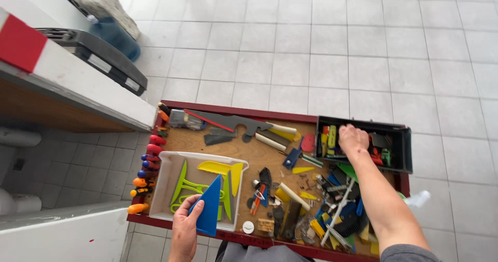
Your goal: The person picks up several plastic scraper parts from a workbench and a bin, then uses a sanding block to smooth the edges of a blue triangular piece. The person handles the parts one at a time, placing them back into the bin after sanding.
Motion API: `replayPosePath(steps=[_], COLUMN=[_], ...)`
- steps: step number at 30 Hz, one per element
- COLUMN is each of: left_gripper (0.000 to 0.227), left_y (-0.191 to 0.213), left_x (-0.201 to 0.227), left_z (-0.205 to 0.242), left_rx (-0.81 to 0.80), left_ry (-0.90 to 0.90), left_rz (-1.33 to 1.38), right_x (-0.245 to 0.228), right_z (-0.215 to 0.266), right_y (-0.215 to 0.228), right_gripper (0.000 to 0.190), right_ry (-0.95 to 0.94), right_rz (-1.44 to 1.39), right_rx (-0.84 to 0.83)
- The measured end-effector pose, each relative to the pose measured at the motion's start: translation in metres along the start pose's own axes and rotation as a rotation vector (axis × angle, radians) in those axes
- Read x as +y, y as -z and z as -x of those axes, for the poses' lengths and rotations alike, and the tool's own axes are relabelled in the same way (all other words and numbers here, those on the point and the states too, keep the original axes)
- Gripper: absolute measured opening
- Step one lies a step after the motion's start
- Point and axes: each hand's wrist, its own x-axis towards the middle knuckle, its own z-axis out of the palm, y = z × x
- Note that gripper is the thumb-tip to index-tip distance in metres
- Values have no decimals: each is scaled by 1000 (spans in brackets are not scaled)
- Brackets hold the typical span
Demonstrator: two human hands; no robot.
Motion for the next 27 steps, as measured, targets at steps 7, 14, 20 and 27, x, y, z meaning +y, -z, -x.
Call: replayPosePath(steps=[7, 14, 20, 27], left_gripper=[31, 40, 40, 59], left_y=[50, 96, 68, 47], left_x=[9, 13, 47, 71], left_z=[-24, -55, -40, -45], left_rx=[79, 152, 115, -184], left_ry=[113, 249, 517, 417], left_rz=[-93, -134, 339, 361], right_x=[-19, -16, 3, -66], right_z=[-5, 6, 16, 125], right_y=[-10, -2, -4, 33], right_gripper=[35, 40, 30, 31], right_ry=[-176, -149, -256, -523], right_rz=[123, 190, 199, -1259], right_rx=[-158, -111, 106, 498])
